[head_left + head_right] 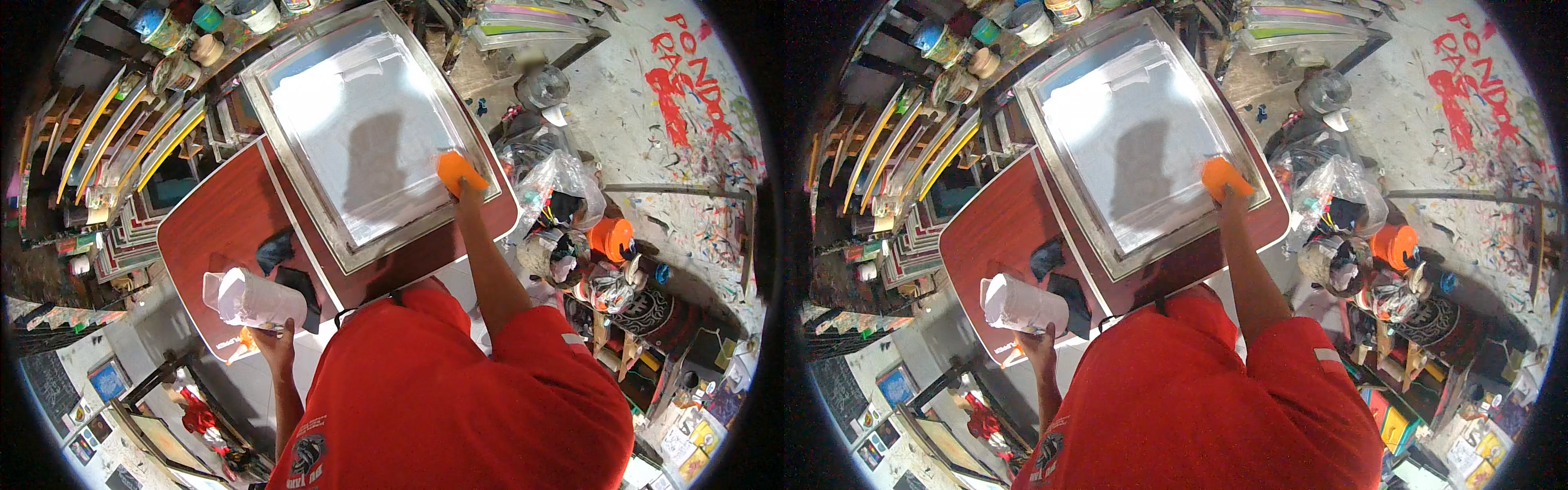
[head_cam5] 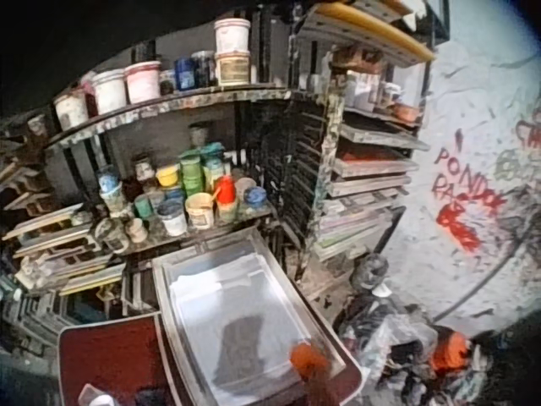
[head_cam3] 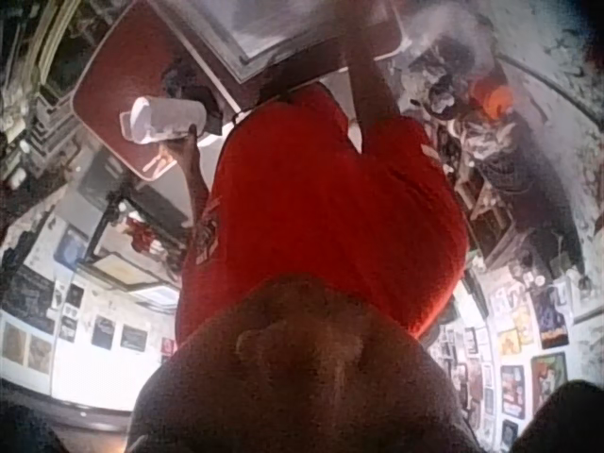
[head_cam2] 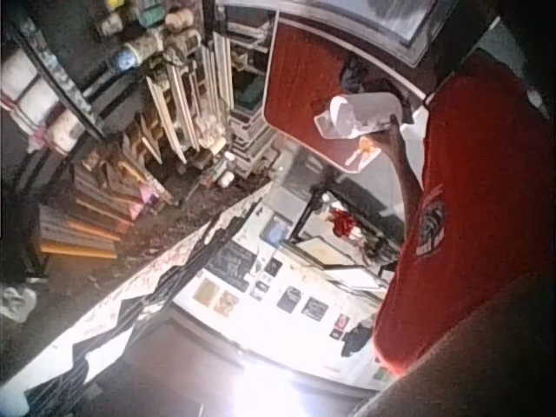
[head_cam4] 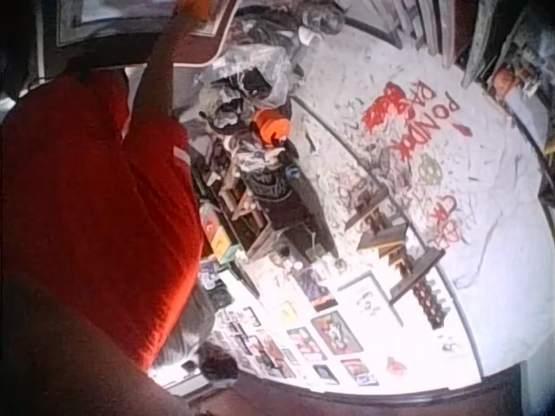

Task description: The person selects a screen printing frame from a stack, places it on a table, and then applies white ink to the mesh using a hand-held scraper.

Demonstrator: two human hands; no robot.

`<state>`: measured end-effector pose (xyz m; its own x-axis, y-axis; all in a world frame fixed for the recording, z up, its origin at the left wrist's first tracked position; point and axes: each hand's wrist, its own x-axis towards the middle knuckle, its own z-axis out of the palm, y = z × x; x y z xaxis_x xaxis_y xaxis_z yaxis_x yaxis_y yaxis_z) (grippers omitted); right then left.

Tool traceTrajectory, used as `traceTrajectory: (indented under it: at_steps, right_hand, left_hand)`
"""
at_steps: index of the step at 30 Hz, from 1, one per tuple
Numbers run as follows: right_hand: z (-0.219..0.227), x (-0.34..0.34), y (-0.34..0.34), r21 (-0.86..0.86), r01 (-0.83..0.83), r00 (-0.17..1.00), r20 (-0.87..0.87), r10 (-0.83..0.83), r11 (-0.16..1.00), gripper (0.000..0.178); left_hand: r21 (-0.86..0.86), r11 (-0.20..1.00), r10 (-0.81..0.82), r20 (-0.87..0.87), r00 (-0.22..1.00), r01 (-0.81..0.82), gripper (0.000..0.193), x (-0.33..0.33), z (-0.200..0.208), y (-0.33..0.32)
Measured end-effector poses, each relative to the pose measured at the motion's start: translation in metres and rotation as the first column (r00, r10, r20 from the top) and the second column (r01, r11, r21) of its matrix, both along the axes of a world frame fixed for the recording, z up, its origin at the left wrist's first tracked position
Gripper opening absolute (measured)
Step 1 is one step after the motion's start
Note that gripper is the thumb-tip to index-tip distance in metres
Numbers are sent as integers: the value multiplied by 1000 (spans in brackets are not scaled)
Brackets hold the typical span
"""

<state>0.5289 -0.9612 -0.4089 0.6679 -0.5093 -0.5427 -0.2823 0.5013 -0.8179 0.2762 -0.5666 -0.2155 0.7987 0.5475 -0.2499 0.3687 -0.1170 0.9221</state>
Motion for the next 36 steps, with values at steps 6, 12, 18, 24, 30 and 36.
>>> traceTrajectory:
  at_steps: [6, 12, 18, 24, 30, 36]
  right_hand:
    - [21, 5, -3, -369, -126, 971, -235, 39, 921, 35]
    - [-41, 42, 2, -436, -19, 985, -164, -59, 900, 28]
    - [-59, 74, 5, -725, -248, 958, -282, 52, 643, 30]
    - [-51, 116, 26, -637, -168, 972, -234, 19, 752, 27]
    - [-52, 160, 33, -556, -292, 912, -406, 52, 778, 26]
    - [-63, 201, 39, -684, -307, 941, -320, 106, 662, 26]
  left_hand:
    - [-15, 1000, 9, -10, 1000, -9, 79, 7, 5, -7]
    - [27, 999, -17, -34, 999, 18, 79, 7, -2, -2]
    - [49, 999, -17, -30, 999, 19, 81, 5, -4, -3]
    - [29, 999, 22, -24, 999, -21, 79, 8, -2, -8]
    - [-8, 998, 62, -1, 998, -62, 78, 5, -2, -8]
    - [-54, 993, 107, 8, 994, -107, 88, -2, -19, -1]
